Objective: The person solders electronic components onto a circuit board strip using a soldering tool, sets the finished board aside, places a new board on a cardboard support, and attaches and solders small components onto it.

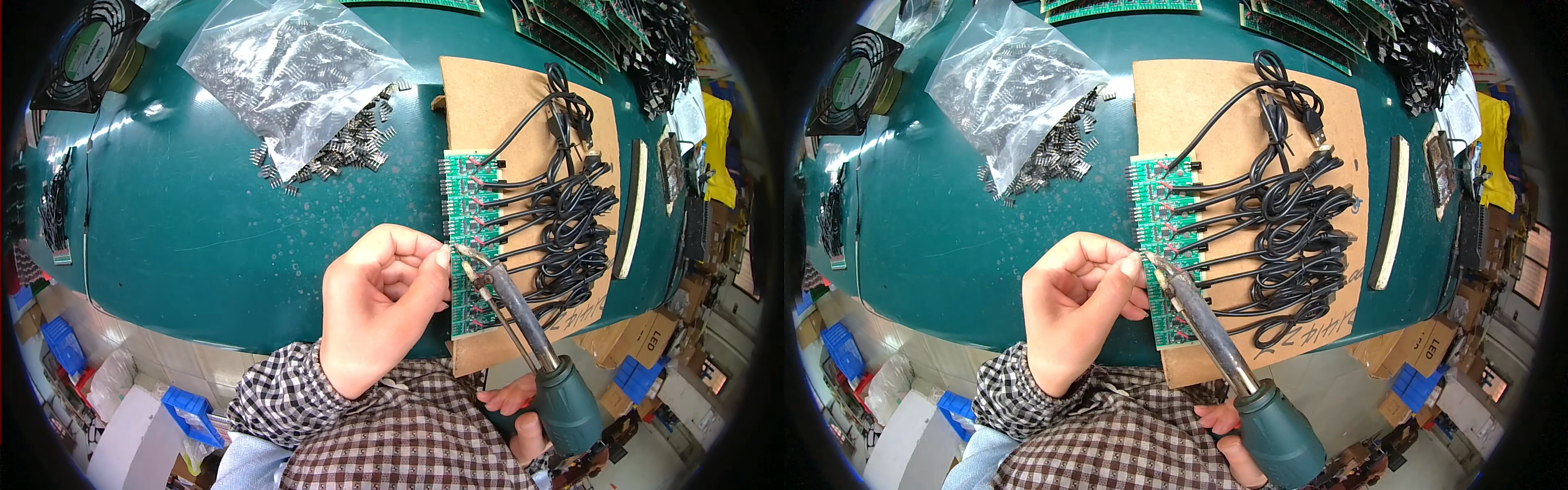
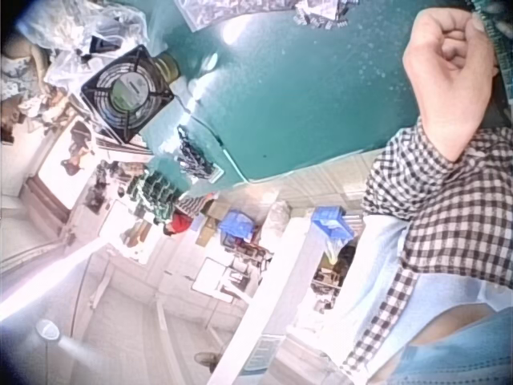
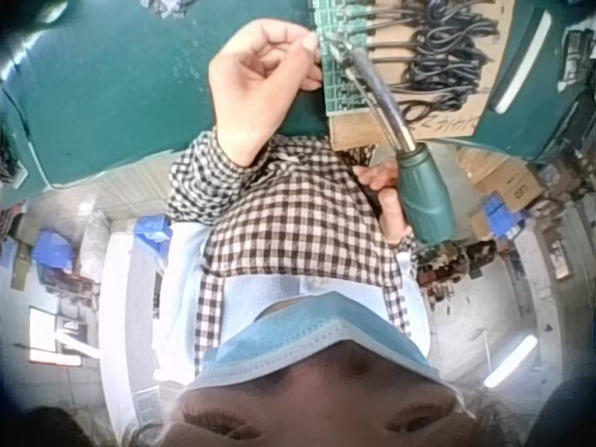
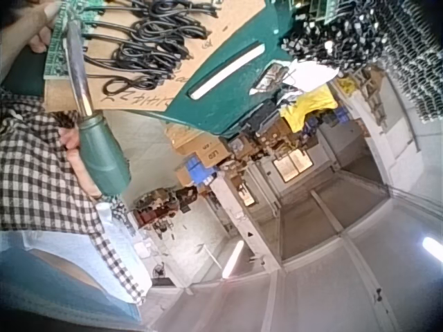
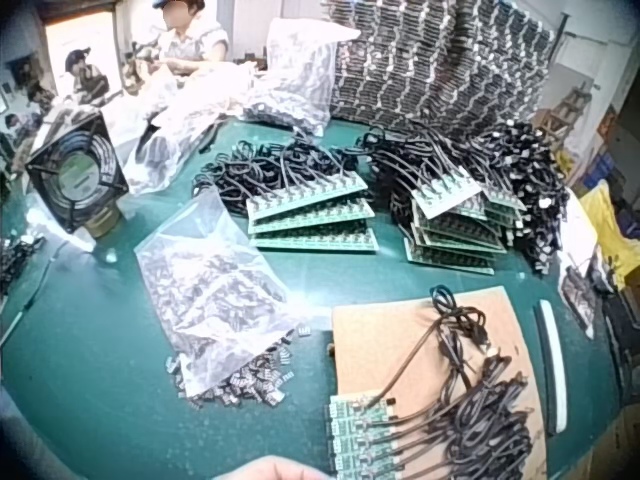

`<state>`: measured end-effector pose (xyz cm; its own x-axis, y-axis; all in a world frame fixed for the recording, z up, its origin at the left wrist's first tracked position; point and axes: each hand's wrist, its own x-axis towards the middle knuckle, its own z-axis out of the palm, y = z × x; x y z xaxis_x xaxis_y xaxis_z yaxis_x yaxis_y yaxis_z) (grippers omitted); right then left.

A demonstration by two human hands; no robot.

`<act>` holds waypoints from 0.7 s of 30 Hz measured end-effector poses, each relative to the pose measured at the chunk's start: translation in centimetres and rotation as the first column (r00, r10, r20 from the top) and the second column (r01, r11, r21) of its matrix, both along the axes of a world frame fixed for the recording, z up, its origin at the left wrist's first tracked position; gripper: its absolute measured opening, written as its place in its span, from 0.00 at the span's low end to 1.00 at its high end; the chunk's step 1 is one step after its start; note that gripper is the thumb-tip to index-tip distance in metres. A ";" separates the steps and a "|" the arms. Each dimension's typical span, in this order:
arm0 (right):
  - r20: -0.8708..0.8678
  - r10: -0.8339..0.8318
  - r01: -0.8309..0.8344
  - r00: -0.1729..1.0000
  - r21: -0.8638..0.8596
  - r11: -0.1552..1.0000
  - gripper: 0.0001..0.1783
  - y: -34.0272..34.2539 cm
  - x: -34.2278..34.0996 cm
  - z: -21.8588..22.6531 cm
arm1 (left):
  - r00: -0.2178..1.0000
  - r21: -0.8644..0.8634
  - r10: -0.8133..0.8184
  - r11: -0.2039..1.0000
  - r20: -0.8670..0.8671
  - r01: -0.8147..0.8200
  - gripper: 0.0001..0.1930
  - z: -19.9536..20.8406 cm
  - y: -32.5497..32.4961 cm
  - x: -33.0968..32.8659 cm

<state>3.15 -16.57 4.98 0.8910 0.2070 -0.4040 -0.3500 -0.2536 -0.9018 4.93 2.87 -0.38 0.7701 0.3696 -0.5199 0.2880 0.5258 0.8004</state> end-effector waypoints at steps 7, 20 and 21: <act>0.010 -0.058 0.058 0.998 -0.005 0.998 0.28 -0.4 -0.3 0.0 | 1.000 0.013 -0.004 1.000 -0.007 0.004 0.05 0.0 0.0 0.0; 0.032 -0.071 0.072 0.997 -0.017 0.997 0.28 0.1 -0.4 -0.1 | 1.000 -0.018 0.014 1.000 0.002 -0.014 0.06 -0.1 0.0 0.0; 0.031 -0.070 0.071 0.997 -0.017 0.997 0.28 0.1 -0.4 0.0 | 1.000 -0.012 0.009 1.000 0.000 -0.009 0.06 0.0 0.0 0.0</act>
<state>2.77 -16.47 4.95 0.9152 0.1361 -0.3794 -0.3398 -0.2457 -0.9078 4.89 2.88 -0.37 0.7670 0.3697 -0.5243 0.2832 0.5382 0.7938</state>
